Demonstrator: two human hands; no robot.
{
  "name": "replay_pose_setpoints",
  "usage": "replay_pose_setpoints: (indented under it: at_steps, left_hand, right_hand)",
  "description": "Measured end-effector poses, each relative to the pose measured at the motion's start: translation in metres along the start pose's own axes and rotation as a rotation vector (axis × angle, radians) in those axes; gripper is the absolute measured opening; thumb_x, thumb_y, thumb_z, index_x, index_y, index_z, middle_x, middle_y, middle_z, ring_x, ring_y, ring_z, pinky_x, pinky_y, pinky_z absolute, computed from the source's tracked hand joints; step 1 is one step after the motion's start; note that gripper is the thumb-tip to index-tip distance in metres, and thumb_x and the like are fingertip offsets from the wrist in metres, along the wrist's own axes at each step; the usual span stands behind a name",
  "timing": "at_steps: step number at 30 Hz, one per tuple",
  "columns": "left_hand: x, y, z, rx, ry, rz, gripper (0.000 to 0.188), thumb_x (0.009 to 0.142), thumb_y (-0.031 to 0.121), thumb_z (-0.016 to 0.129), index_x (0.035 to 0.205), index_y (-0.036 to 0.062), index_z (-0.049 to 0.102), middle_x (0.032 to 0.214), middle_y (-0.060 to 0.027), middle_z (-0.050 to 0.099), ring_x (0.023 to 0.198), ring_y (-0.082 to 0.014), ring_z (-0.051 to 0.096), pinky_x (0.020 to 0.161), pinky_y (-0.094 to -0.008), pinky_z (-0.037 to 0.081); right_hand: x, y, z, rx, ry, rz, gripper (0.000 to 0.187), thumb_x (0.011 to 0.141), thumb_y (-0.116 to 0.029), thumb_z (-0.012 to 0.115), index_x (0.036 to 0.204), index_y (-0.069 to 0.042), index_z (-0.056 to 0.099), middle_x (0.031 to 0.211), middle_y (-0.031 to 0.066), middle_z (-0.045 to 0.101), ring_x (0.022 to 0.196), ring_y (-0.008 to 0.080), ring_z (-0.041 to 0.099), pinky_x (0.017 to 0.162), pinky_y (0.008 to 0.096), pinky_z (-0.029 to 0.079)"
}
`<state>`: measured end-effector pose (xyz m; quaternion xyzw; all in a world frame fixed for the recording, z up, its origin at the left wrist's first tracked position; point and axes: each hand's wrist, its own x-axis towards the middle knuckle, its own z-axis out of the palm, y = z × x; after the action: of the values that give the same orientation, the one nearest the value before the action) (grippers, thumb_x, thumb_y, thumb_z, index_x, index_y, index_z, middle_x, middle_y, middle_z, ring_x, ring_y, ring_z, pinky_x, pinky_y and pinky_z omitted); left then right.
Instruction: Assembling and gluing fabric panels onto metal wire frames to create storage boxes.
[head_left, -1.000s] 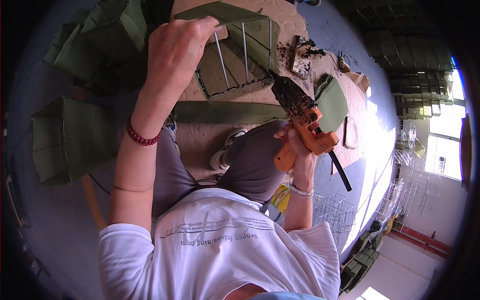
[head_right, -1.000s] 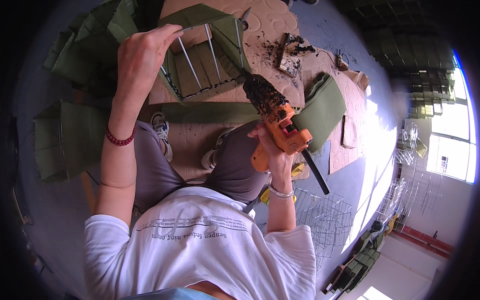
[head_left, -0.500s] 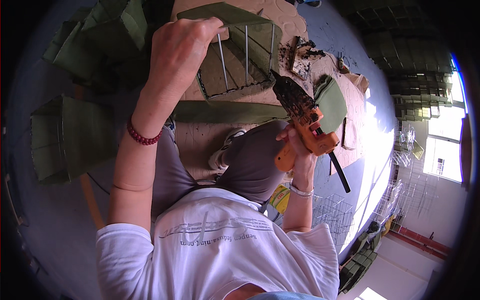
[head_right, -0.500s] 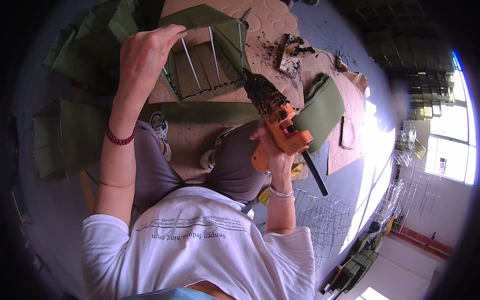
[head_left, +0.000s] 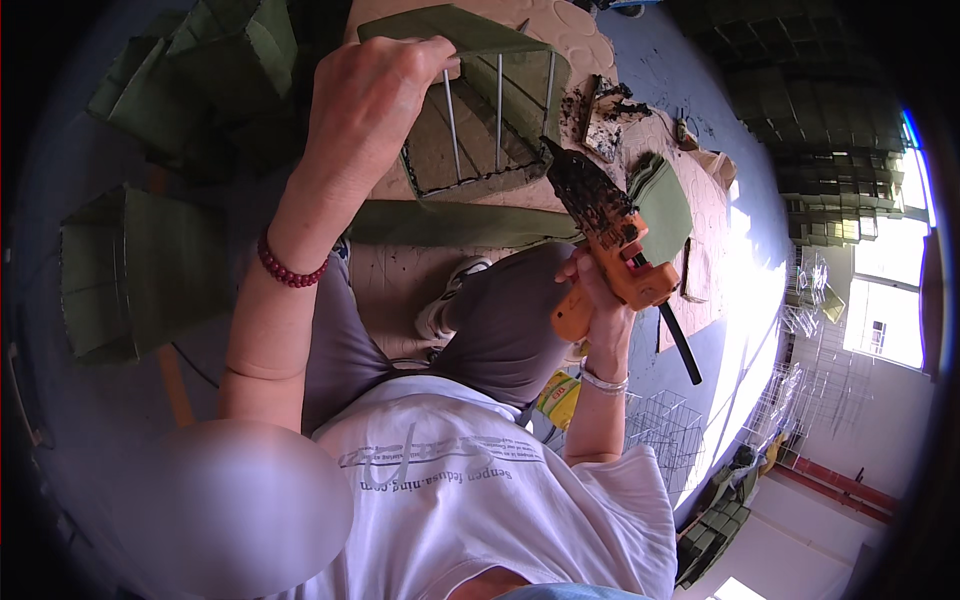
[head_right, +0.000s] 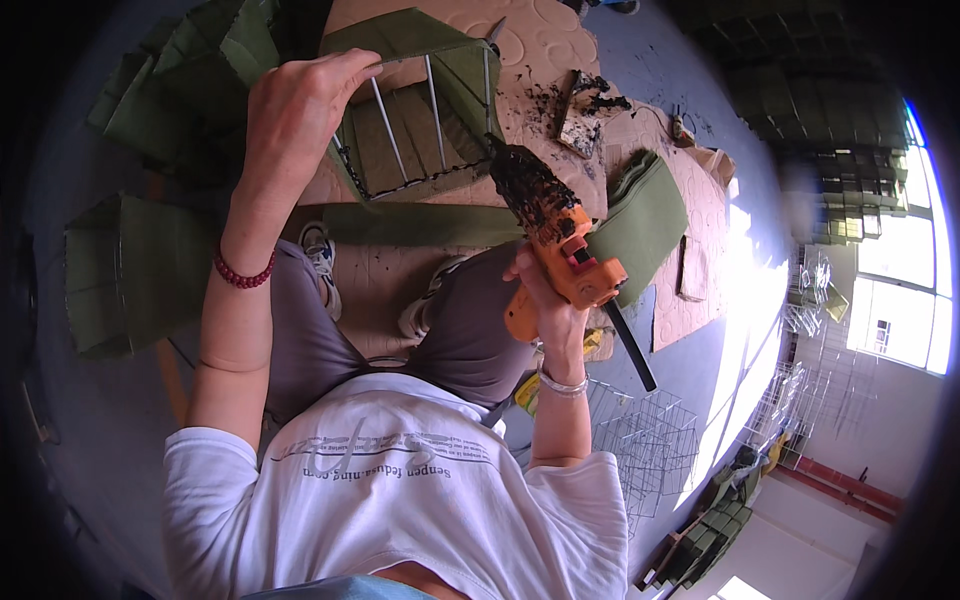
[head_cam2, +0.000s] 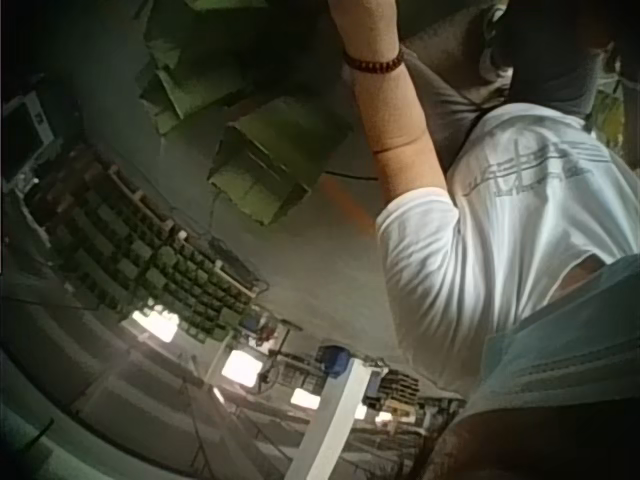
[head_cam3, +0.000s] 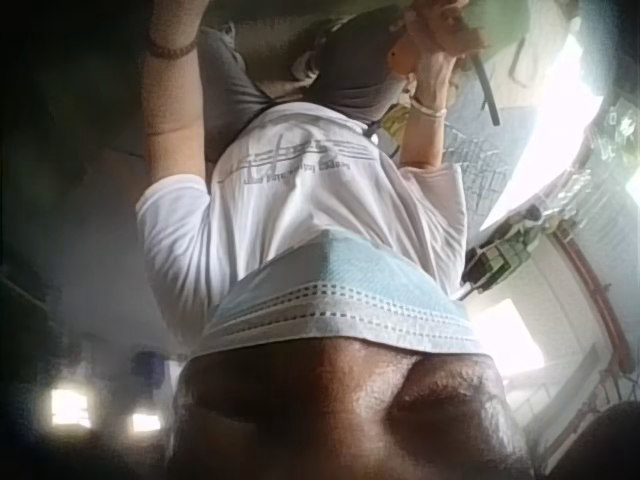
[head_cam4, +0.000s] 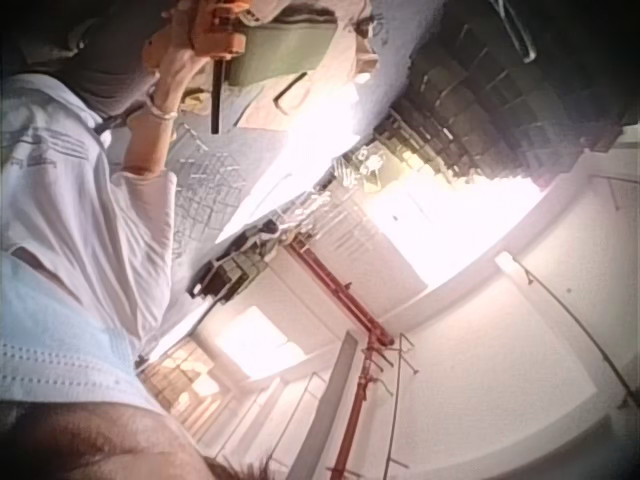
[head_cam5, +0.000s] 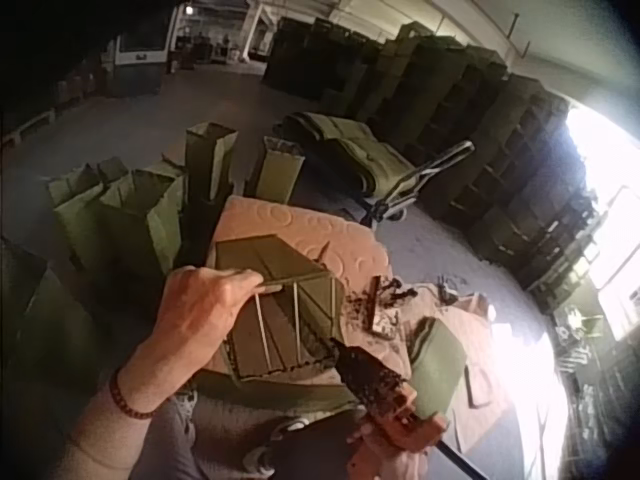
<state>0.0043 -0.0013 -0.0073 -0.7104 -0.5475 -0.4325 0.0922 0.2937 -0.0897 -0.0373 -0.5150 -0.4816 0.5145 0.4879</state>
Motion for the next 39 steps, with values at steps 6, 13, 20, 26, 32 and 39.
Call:
replay_pose_setpoints:
  at_steps: [6,13,20,26,32,39]
  left_hand:
    - [-0.001,0.0,0.003,0.007,0.006,0.015,0.006,0.081,0.01,0.067,0.083,0.0057,0.069,0.067,-0.0139,0.065,0.064,-0.0286,0.066,0.057,-0.0362,0.053]
    - [-0.002,-0.002,0.005,0.019,0.006,0.019,0.007,0.082,0.013,0.066,0.081,0.0057,0.069,0.067,-0.0141,0.065,0.064,-0.0283,0.066,0.057,-0.0363,0.053]
    - [-0.003,0.001,0.002,0.028,-0.018,0.021,0.009,0.083,0.014,0.065,0.082,0.0055,0.069,0.067,-0.0143,0.065,0.063,-0.0279,0.066,0.059,-0.0359,0.053]
    - [-0.003,0.0,0.006,0.013,0.015,0.057,0.009,0.083,0.013,0.065,0.085,0.0054,0.069,0.066,-0.0141,0.065,0.063,-0.0279,0.066,0.06,-0.0362,0.053]
    - [-0.005,-0.001,0.005,0.011,-0.002,0.038,0.008,0.081,0.011,0.065,0.084,0.0049,0.069,0.067,-0.0137,0.065,0.063,-0.0283,0.066,0.06,-0.0367,0.053]
    - [-0.006,-0.01,0.011,-0.073,0.035,0.094,0.008,0.085,0.011,0.067,0.09,0.0048,0.068,0.081,-0.0124,0.068,0.07,-0.0315,0.066,0.058,-0.036,0.052]
  right_hand:
    - [0.004,-0.002,-0.005,-0.026,-0.044,0.015,0.023,0.088,-0.006,0.067,0.106,0.004,0.057,0.089,0.0077,0.061,0.076,0.0153,0.06,0.068,0.0303,0.052]
    - [0.0,-0.007,0.002,-0.004,-0.02,-0.005,0.023,0.087,-0.007,0.068,0.105,0.004,0.058,0.088,0.0074,0.061,0.074,0.0156,0.06,0.068,0.0295,0.051]
    - [0.005,-0.007,0.003,-0.035,-0.023,-0.019,0.023,0.088,-0.009,0.068,0.105,0.003,0.058,0.085,0.0067,0.06,0.073,0.0148,0.059,0.067,0.0292,0.049]
    - [0.006,-0.012,0.004,-0.052,-0.038,-0.04,0.023,0.088,-0.01,0.068,0.104,0.003,0.058,0.083,0.0065,0.06,0.072,0.0143,0.058,0.065,0.0287,0.049]
    - [0.008,-0.014,0.008,-0.052,-0.036,-0.052,0.022,0.088,-0.01,0.068,0.102,0.002,0.058,0.082,0.0063,0.06,0.07,0.0138,0.058,0.065,0.0282,0.049]
    - [0.01,-0.02,0.01,-0.086,-0.045,-0.067,0.02,0.088,-0.01,0.068,0.1,0.002,0.058,0.081,0.0058,0.059,0.07,0.0133,0.058,0.064,0.0277,0.048]
